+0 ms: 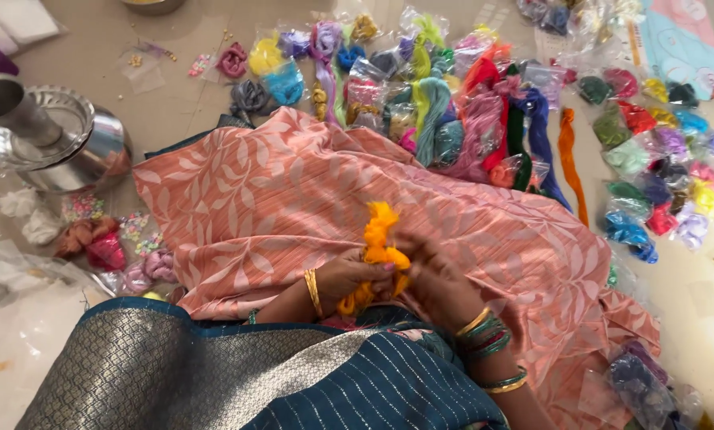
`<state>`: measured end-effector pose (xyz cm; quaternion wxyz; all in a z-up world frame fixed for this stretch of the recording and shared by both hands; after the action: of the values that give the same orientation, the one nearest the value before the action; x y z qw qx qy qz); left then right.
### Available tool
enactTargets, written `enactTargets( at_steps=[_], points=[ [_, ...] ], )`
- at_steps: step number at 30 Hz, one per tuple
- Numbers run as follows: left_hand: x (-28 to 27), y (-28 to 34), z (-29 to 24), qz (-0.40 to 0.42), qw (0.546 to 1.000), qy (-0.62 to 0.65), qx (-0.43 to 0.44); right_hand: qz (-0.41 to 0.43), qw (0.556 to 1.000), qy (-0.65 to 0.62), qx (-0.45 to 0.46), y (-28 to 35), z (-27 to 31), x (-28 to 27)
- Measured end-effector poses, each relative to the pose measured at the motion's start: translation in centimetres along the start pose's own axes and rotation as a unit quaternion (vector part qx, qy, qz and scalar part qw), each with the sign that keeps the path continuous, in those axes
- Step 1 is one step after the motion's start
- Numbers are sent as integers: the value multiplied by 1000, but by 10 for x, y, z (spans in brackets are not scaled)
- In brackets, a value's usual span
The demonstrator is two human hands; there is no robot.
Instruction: The person is sorting, folding, and bundling colorful fabric strips into packages while sitting on the floor.
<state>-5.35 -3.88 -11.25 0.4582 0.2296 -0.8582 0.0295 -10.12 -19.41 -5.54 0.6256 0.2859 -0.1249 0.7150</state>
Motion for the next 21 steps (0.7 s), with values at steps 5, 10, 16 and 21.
enactTargets(
  at_steps=[5,10,16,21],
  points=[
    [-1,-2,6,10,999,-8,-30,68,992,-3,111,0,-13,0],
    [-11,2,-1,29,998,-44,-18,22,994,103,31,-1,-39,-48],
    [-9,-16,1,-16,996,-77,43,-162,838,514,-83,10,2,6],
    [-21,-26,1,-43,981,-188,7,-44,680,701,-209,9,6,28]
  ],
)
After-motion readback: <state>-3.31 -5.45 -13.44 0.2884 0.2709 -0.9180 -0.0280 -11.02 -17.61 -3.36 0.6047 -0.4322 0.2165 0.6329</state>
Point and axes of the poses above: each hand's wrist, its own y-axis away from the middle knuckle, its own x-axis out of the palm, z = x × y, the point moved 4 cm from there along -y, towards the middle knuckle, and after that the axes turned 3 degrees about z, right-handed, at the moved point
